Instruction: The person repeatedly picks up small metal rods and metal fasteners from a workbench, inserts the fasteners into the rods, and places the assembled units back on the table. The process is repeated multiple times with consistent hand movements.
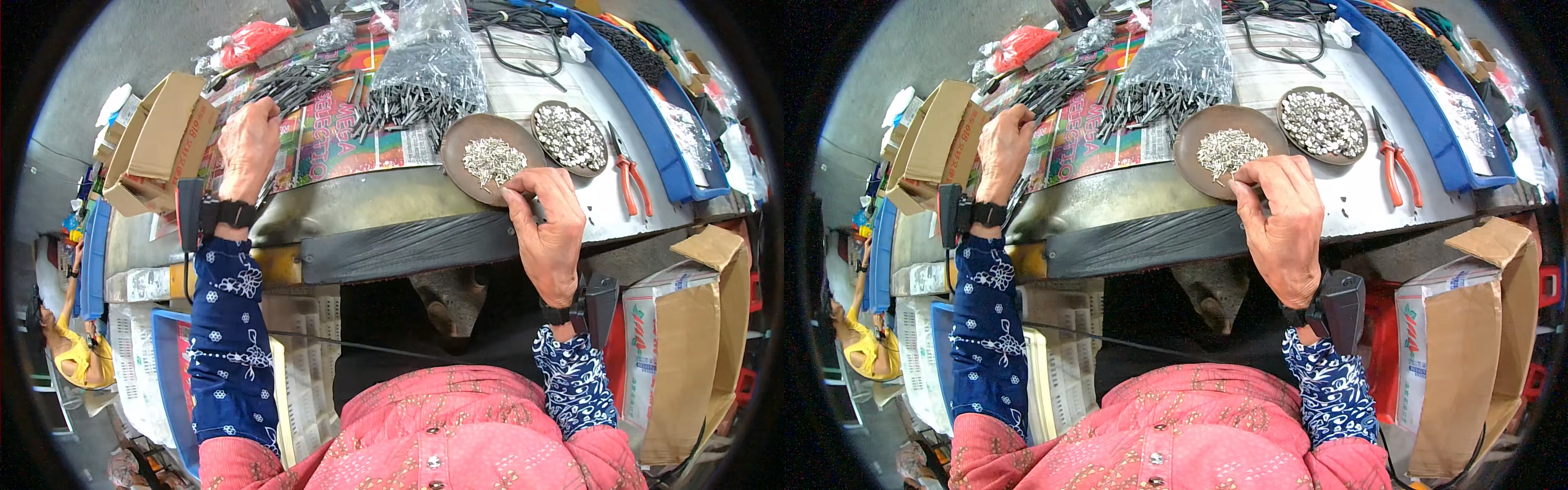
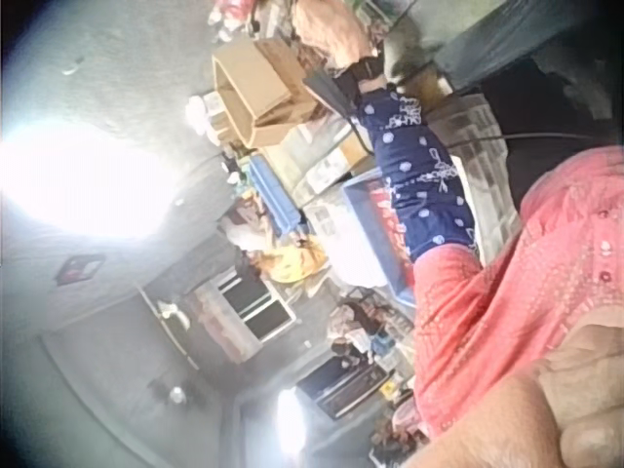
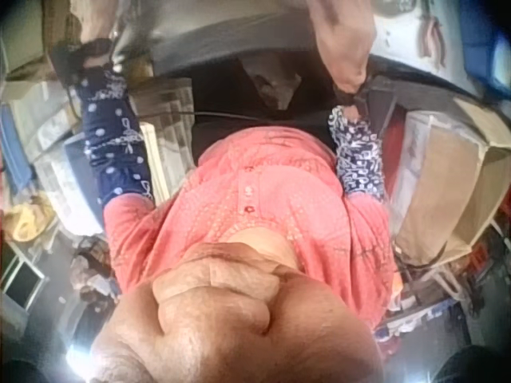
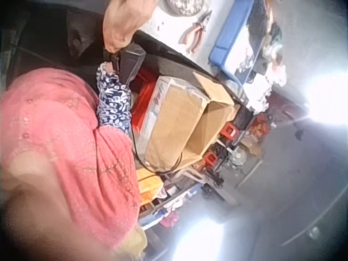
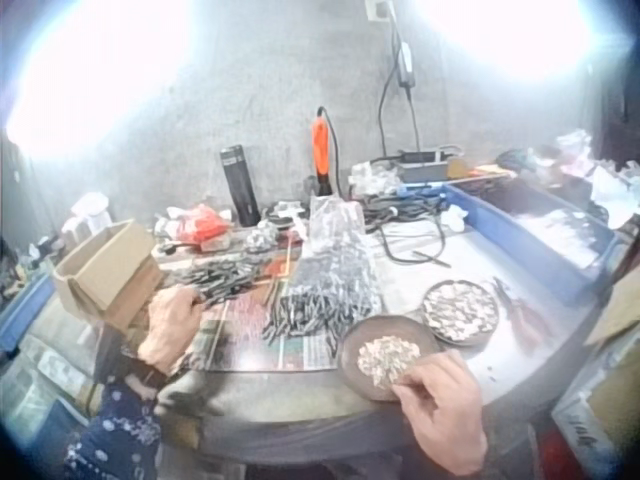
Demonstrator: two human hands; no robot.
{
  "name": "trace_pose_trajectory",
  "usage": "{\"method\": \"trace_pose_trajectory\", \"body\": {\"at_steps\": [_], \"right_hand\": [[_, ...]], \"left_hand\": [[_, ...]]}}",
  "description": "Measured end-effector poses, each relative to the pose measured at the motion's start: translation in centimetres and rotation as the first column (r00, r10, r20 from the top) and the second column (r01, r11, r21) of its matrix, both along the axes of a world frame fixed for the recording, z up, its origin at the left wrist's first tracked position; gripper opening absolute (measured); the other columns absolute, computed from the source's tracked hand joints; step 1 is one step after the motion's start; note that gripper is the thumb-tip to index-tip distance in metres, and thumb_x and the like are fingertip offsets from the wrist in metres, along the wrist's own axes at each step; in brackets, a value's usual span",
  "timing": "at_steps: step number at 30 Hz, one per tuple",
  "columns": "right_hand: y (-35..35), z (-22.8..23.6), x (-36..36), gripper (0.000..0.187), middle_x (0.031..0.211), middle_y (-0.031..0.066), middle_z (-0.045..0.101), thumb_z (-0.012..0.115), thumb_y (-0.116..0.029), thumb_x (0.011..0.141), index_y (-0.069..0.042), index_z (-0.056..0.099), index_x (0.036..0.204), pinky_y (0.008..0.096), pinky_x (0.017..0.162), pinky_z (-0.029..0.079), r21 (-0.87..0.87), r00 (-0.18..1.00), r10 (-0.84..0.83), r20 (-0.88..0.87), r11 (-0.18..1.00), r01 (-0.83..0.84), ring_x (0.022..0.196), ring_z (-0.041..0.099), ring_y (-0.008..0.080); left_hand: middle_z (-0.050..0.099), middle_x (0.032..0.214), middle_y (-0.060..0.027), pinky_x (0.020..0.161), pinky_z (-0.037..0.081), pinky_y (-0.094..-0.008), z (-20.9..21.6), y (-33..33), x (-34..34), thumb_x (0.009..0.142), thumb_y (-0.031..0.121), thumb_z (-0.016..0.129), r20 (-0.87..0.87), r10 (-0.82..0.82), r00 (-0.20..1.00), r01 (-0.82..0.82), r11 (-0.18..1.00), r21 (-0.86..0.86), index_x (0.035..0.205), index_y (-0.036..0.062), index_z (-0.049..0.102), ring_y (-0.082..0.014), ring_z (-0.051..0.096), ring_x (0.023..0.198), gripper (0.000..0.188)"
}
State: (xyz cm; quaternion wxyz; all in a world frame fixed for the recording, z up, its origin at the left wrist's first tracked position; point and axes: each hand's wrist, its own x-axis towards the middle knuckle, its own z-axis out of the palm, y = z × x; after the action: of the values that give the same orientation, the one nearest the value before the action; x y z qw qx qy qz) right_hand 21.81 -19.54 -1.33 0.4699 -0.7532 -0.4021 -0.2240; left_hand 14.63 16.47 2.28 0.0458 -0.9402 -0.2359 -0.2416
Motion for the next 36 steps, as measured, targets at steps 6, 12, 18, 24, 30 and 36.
{"method": "trace_pose_trajectory", "body": {"at_steps": [6, 12, 18, 24, 30, 36], "right_hand": [[0.0, -0.5, 0.1, 0.014, 0.08, 0.0095, 0.061, 0.069, 0.005, 0.073, -0.001, 0.061, 0.084, 0.0367, 0.07, 0.045, 0.021, 1.0, -0.016, -0.019, 1.0, 0.017, 0.077, 0.056, 0.0282], [0.1, -0.5, 0.1, 0.016, 0.08, 0.0094, 0.062, 0.069, 0.006, 0.073, -0.001, 0.061, 0.084, 0.0364, 0.07, 0.045, 0.019, 1.0, -0.014, -0.017, 1.0, 0.014, 0.076, 0.057, 0.0279], [0.0, -0.3, 0.0, 0.015, 0.081, 0.0094, 0.062, 0.069, 0.006, 0.073, -0.001, 0.062, 0.084, 0.0354, 0.069, 0.046, 0.029, 0.999, -0.025, 0.02, 0.999, 0.024, 0.077, 0.057, 0.0271], [-0.4, 0.2, -0.8, 0.017, 0.081, 0.0095, 0.063, 0.069, 0.008, 0.072, -0.001, 0.061, 0.084, 0.0342, 0.067, 0.047, 0.062, 0.999, -0.038, 0.026, 0.997, 0.036, 0.075, 0.059, 0.0262], [-0.7, 0.8, -1.7, 0.018, 0.08, 0.0096, 0.063, 0.068, 0.01, 0.071, -0.001, 0.061, 0.084, 0.0327, 0.067, 0.048, 0.107, 0.999, -0.023, -0.031, 0.994, 0.027, 0.072, 0.06, 0.0246], [-1.1, 1.2, -2.4, 0.018, 0.078, 0.0086, 0.061, 0.067, 0.01, 0.071, -0.001, 0.06, 0.083, 0.0312, 0.065, 0.048, 0.132, 0.999, -0.001, -0.046, 0.991, 0.007, 0.071, 0.06, 0.0231]], "left_hand": [[0.068, 0.087, -0.0169, 0.075, 0.05, -0.0453, -1.7, 1.4, 2.1, 0.082, 0.021, 0.065, -0.073, 0.019, 0.997, -0.014, 0.998, 0.068, 0.095, 0.0067, 0.067, -0.0365, 0.065, 0.087, 0.019], [0.067, 0.087, -0.017, 0.074, 0.05, -0.0453, -2.3, 2.0, 2.6, 0.08, 0.02, 0.067, -0.07, -0.009, 0.998, 0.011, 0.999, 0.032, 0.091, 0.0057, 0.066, -0.0369, 0.064, 0.086, 0.018], [0.063, 0.085, -0.0148, 0.072, 0.048, -0.0469, -2.2, -0.1, 1.6, 0.078, 0.019, 0.067, -0.002, -0.204, 0.979, 0.204, 0.978, -0.034, 0.086, 0.0056, 0.063, -0.0371, 0.062, 0.084, 0.016], [0.061, 0.083, -0.0175, 0.068, 0.048, -0.0498, -2.8, -2.4, 1.1, 0.078, 0.013, 0.062, -0.007, -0.228, 0.974, 0.228, 0.973, 0.04, 0.081, 0.0037, 0.059, -0.041, 0.061, 0.08, 0.011], [0.061, 0.081, -0.0171, 0.066, 0.049, -0.0495, -3.0, -2.8, 1.3, 0.079, 0.011, 0.06, -0.055, -0.246, 0.968, 0.251, 0.955, 0.159, 0.082, 0.005, 0.058, -0.0398, 0.062, 0.076, 0.007], [0.062, 0.08, -0.0136, 0.064, 0.049, -0.0485, -1.8, -4.0, 0.7, 0.083, 0.011, 0.056, 0.08, -0.255, 0.964, 0.24, 0.958, 0.16, 0.085, 0.0072, 0.058, -0.0376, 0.062, 0.075, 0.005]]}}
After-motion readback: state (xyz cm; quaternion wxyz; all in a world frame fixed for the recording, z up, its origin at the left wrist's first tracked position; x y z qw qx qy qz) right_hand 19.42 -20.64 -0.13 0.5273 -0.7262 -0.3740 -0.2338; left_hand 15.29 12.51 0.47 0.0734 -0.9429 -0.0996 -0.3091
